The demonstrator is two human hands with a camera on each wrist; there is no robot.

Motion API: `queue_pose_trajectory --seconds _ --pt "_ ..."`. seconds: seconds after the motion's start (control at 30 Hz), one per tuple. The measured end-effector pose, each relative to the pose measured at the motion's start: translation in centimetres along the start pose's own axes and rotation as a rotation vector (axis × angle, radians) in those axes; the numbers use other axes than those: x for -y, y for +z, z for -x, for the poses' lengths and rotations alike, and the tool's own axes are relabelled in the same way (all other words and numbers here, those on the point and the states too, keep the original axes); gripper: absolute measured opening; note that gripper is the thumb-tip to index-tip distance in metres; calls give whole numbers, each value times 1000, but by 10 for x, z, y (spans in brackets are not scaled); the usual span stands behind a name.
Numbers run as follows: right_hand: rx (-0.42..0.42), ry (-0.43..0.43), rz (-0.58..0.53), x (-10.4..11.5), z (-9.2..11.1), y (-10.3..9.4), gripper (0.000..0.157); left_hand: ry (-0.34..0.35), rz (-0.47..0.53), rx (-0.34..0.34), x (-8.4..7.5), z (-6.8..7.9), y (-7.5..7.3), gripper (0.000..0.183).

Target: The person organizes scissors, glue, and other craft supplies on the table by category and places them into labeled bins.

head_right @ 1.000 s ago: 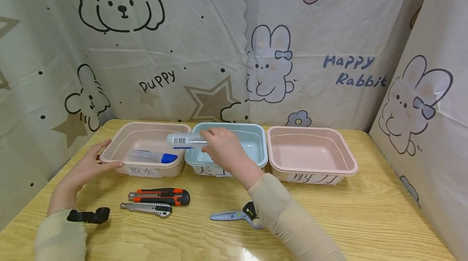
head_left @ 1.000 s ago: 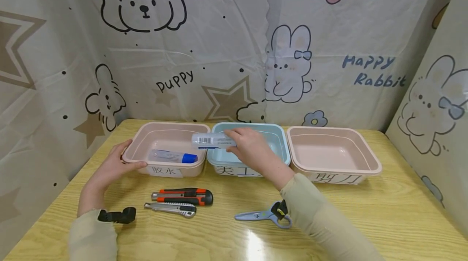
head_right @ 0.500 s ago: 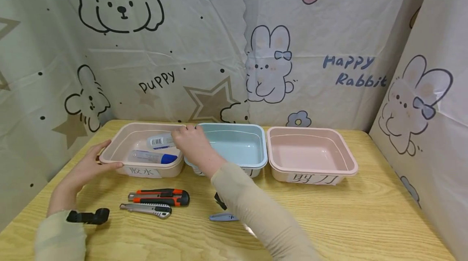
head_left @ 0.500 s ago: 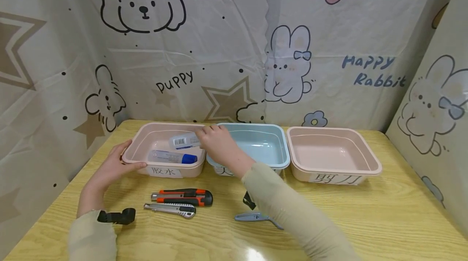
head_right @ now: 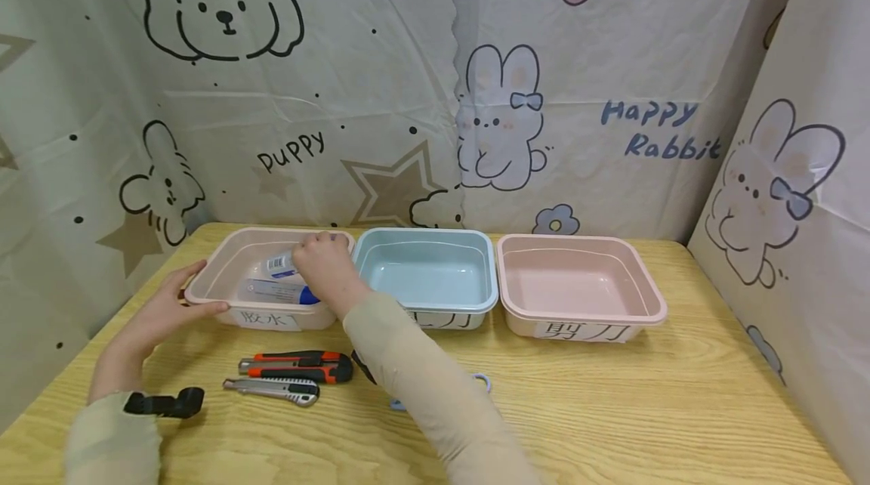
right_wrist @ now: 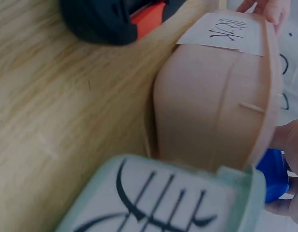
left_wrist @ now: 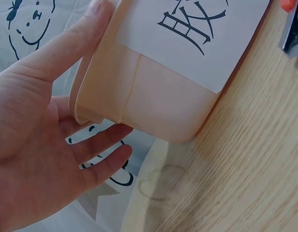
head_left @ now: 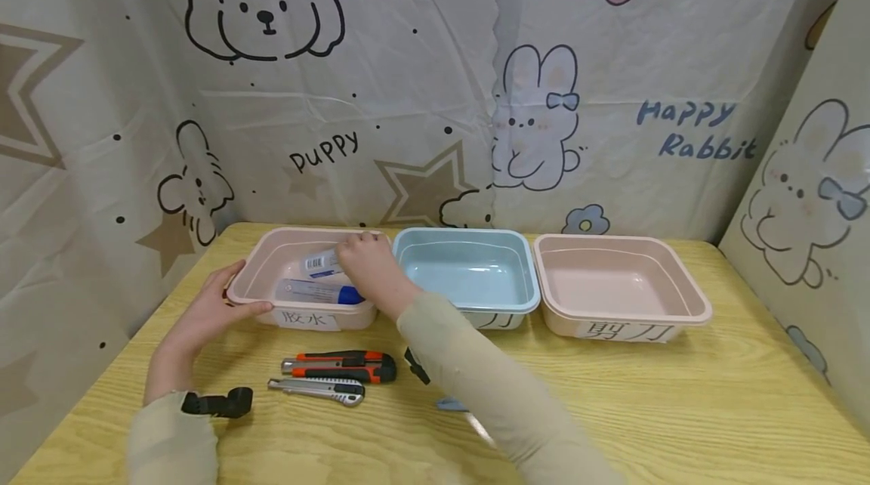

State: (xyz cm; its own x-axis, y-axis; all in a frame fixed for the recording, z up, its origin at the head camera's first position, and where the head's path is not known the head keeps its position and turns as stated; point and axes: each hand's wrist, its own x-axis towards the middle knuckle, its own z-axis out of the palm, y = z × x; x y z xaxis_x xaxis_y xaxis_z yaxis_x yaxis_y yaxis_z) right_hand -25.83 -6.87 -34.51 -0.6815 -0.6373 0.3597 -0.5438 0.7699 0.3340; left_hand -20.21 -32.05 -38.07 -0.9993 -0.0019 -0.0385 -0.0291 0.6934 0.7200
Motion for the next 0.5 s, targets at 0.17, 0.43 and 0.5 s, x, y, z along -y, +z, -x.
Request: queue_pose_trajectory --seconds 0.17,0.43,0.5 --pt "72 57 -66 9 -11 8 16 3 3 4 -1 1 -2 105" --pt "254 141 -305 12 -22 21 18 -9 2 5 -1 1 -3 107" --pt "266 142 -306 12 -22 24 19 -22 -1 9 -1 0 -2 108"
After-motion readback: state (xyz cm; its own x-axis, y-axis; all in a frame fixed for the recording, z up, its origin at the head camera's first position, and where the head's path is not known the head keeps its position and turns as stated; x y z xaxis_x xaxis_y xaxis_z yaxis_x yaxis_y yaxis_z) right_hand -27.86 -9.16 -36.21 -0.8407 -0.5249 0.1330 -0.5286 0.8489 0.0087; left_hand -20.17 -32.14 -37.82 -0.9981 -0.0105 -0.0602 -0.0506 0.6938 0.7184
